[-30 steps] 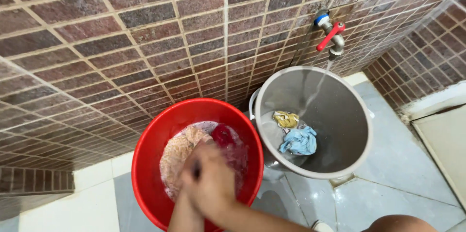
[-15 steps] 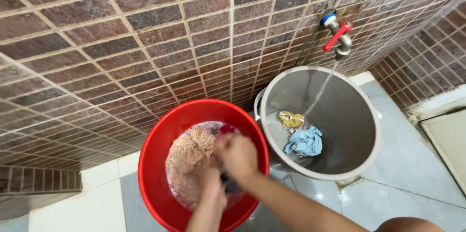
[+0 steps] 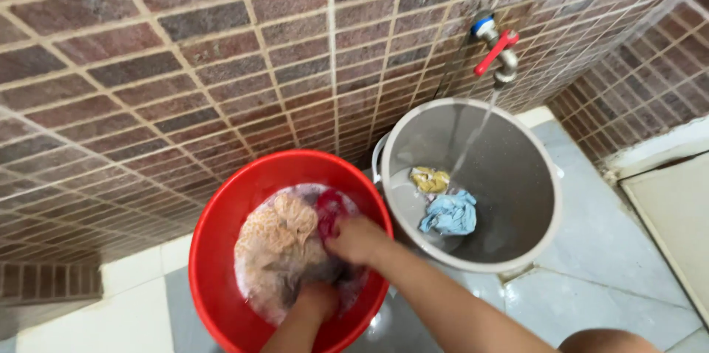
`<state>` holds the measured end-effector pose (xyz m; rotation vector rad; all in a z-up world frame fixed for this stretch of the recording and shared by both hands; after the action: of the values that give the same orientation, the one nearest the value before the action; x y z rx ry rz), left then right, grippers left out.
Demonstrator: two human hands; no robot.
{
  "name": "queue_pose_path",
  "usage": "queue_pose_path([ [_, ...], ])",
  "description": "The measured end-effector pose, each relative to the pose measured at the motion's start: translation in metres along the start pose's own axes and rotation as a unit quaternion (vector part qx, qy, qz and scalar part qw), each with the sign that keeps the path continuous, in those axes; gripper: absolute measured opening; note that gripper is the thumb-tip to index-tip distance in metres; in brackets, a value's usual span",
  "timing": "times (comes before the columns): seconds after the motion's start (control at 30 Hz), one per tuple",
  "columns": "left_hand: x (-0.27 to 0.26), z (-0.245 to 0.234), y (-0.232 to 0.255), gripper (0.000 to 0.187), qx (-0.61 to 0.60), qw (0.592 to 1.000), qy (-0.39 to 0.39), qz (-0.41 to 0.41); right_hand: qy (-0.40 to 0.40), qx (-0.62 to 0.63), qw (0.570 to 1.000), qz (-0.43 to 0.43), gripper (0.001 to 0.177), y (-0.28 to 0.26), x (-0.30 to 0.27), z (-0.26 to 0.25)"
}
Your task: The person fills a bucket with water from a faucet, pours it into another bucket with clothes, and scrubs each garment by hand before wringing it out and placing it into the first bucket.
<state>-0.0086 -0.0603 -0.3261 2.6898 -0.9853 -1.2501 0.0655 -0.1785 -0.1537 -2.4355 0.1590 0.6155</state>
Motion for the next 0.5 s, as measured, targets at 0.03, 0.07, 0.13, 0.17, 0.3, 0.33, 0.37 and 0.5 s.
queue_pose_path([
  [0.03,0.000,-0.011,0.005,0.033,-0.013,0.999,0.029,0.025,-0.030,0.021,0.999,0.015,0.058,0.004,-0.001,0.009],
  [0.07,-0.008,-0.027,0.006,0.031,-0.116,0.989,0.085,0.027,-0.024,0.041,0.998,0.033,0.061,0.010,-0.002,0.014],
  [0.13,-0.037,-0.075,0.000,0.029,-0.311,0.930,0.193,0.030,-0.009,0.084,0.994,0.068,0.069,0.019,0.003,0.021],
  [0.17,-0.053,-0.099,-0.008,0.028,-0.397,0.886,0.239,-0.006,-0.011,0.210,0.973,0.091,0.068,0.020,0.005,0.025],
  [0.3,-0.112,-0.141,-0.012,0.031,-0.799,0.515,0.264,-0.165,-0.049,0.559,0.780,0.277,0.068,0.010,-0.026,0.046],
  [0.33,-0.116,-0.155,-0.011,0.032,-0.807,0.498,0.285,-0.136,-0.070,0.604,0.717,0.340,0.068,0.001,-0.039,0.054],
  [0.37,-0.117,-0.161,-0.016,0.032,-0.816,0.474,0.306,-0.126,0.038,0.558,0.780,0.281,0.062,-0.009,-0.037,0.040],
  [0.5,-0.092,-0.143,-0.018,0.033,-0.896,0.314,0.301,-0.089,0.231,0.291,0.925,0.077,0.038,-0.068,-0.072,-0.002],
])
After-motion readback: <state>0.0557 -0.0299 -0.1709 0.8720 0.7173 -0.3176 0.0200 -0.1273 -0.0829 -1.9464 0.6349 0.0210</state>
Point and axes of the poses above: each hand's wrist, its own x-axis towards the middle knuckle, its own z-axis out of the palm, y = z × x, the point moved 7 cm from there along x, towards the middle knuckle, and after that the axes turned 5 degrees about y, right-handed, at the moved point
